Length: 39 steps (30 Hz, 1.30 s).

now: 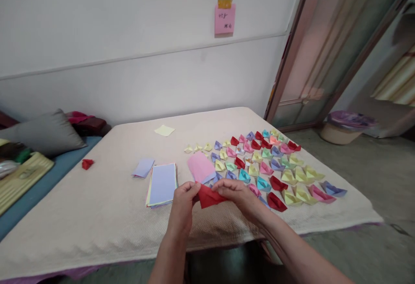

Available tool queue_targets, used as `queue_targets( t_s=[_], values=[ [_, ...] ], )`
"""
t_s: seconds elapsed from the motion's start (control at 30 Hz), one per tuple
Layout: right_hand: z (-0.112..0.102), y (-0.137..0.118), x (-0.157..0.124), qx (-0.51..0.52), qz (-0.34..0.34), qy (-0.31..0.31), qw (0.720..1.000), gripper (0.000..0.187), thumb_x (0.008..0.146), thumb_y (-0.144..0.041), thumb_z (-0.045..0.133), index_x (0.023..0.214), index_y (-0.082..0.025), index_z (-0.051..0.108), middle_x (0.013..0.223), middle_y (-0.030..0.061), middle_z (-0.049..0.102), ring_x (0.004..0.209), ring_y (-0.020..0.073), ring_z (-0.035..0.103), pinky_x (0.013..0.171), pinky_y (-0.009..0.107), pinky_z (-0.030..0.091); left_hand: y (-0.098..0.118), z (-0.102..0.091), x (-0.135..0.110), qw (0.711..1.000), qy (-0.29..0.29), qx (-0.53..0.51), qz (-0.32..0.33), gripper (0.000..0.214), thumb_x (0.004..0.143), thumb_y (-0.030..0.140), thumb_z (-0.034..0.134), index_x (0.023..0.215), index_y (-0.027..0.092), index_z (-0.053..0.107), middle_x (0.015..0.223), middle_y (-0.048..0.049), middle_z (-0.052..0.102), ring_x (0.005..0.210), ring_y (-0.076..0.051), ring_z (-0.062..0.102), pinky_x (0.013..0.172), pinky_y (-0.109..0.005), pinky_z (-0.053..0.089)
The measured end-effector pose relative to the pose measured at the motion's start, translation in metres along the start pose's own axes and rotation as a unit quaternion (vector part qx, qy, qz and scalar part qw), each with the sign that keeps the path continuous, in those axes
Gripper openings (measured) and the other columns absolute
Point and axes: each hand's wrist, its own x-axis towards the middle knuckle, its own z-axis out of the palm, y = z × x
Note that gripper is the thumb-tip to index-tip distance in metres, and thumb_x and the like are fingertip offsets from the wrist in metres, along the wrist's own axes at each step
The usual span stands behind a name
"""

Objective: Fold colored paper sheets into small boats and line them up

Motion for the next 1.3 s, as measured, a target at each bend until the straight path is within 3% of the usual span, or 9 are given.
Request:
queue_targets(
  t_s=[0.2, 0.4, 0.5, 0.57, 0.67, 0.77, 0.93, 1.1, 1.3],
  values=[
    [-0.001, -0.001, -0.002, 0.019, -0.018, -0.008, 1.0, 0.02, 0.075, -0.019, 0.053, 0.085, -0.017, 0.071, 0.088, 0.0054, 0.069, 0.084, 0.0199, 0.06, 0.079, 0.032, 0.041, -0.002, 0.0, 0.0, 0.996, -0.032, -0.058, -0.052, 0.028, 0.07, 0.034, 0.069, 0.059, 0.013, 0.053, 0.054, 0.0038, 0.048, 0.05, -0.007, 0.039, 0.051, -0.021, 0.03],
    [0.002, 0.005, 0.0, 0.036, -0.021, -0.023, 0.999, 0.018, 0.067, -0.02, 0.073, 0.085, -0.019, 0.07, 0.081, 0.0016, 0.069, 0.075, 0.0153, 0.061, 0.072, 0.028, 0.043, -0.008, 0.006, -0.002, 0.991, -0.04, -0.083, -0.097, 0.022, 0.068, 0.032, 0.068, 0.063, 0.013, 0.058, 0.058, 0.0021, 0.052, 0.053, -0.008, 0.044, 0.053, -0.022, 0.033],
    [0.001, 0.006, 0.001, 0.031, -0.035, -0.004, 0.999, 0.011, 0.069, -0.023, 0.073, 0.079, -0.018, 0.07, 0.074, 0.0009, 0.068, 0.07, 0.0138, 0.059, 0.069, 0.027, 0.042, -0.01, 0.008, -0.003, 0.994, -0.023, -0.017, -0.102, 0.021, 0.068, 0.033, 0.067, 0.065, 0.014, 0.06, 0.06, 0.0024, 0.052, 0.054, -0.009, 0.044, 0.053, -0.022, 0.033],
    [-0.001, 0.004, 0.001, 0.018, -0.051, 0.005, 0.999, 0.008, 0.071, -0.022, 0.07, 0.077, -0.017, 0.07, 0.07, 0.0007, 0.066, 0.067, 0.0138, 0.057, 0.067, 0.027, 0.041, -0.011, 0.007, -0.002, 0.995, 0.005, 0.072, -0.071, 0.024, 0.07, 0.037, 0.064, 0.063, 0.015, 0.059, 0.059, 0.0021, 0.052, 0.056, -0.011, 0.046, 0.055, -0.023, 0.035],
    [-0.002, 0.0, 0.001, -0.004, -0.071, 0.019, 0.997, 0.006, 0.073, -0.021, 0.068, 0.076, -0.018, 0.071, 0.068, 0.0003, 0.064, 0.067, 0.0146, 0.055, 0.067, 0.027, 0.04, -0.008, 0.006, -0.002, 0.979, 0.064, 0.186, 0.05, 0.025, 0.074, 0.038, 0.061, 0.061, 0.016, 0.058, 0.058, 0.0022, 0.052, 0.061, -0.013, 0.047, 0.059, -0.025, 0.036],
    [-0.002, -0.003, 0.001, -0.014, -0.086, 0.01, 0.996, 0.005, 0.072, -0.021, 0.067, 0.073, -0.018, 0.07, 0.073, 0.0011, 0.062, 0.072, 0.016, 0.055, 0.07, 0.028, 0.04, -0.002, 0.008, -0.005, 0.972, 0.037, 0.2, 0.12, 0.021, 0.078, 0.035, 0.057, 0.07, 0.017, 0.063, 0.072, -0.0009, 0.059, 0.071, -0.015, 0.052, 0.067, -0.026, 0.04],
    [0.0, -0.001, 0.001, 0.004, -0.057, -0.044, 0.997, 0.008, 0.075, -0.023, 0.065, 0.071, -0.017, 0.067, 0.072, 0.0008, 0.063, 0.07, 0.0158, 0.055, 0.072, 0.029, 0.04, 0.004, 0.015, -0.012, 0.985, -0.047, 0.11, 0.127, 0.015, 0.075, 0.029, 0.061, 0.074, 0.016, 0.068, 0.087, -0.0066, 0.065, 0.087, -0.02, 0.056, 0.081, -0.029, 0.042],
    [0.0, 0.006, 0.001, 0.021, -0.018, -0.046, 0.999, 0.009, 0.073, -0.024, 0.068, 0.07, -0.016, 0.064, 0.066, -0.0013, 0.061, 0.065, 0.0136, 0.052, 0.067, 0.026, 0.038, 0.001, 0.014, -0.01, 0.992, -0.058, 0.041, 0.104, 0.005, 0.066, 0.019, 0.068, 0.07, 0.016, 0.068, 0.085, -0.004, 0.064, 0.082, -0.018, 0.057, 0.079, -0.028, 0.042],
    [0.001, 0.01, 0.001, 0.055, -0.007, -0.048, 0.997, 0.011, 0.074, -0.026, 0.067, 0.073, -0.015, 0.065, 0.069, -0.0004, 0.06, 0.066, 0.0136, 0.051, 0.069, 0.026, 0.037, 0.001, 0.014, -0.012, 0.994, -0.073, 0.001, 0.076, 0.002, 0.069, 0.017, 0.066, 0.069, 0.015, 0.065, 0.083, -0.0031, 0.063, 0.078, -0.015, 0.055, 0.074, -0.027, 0.042]
  ],
)
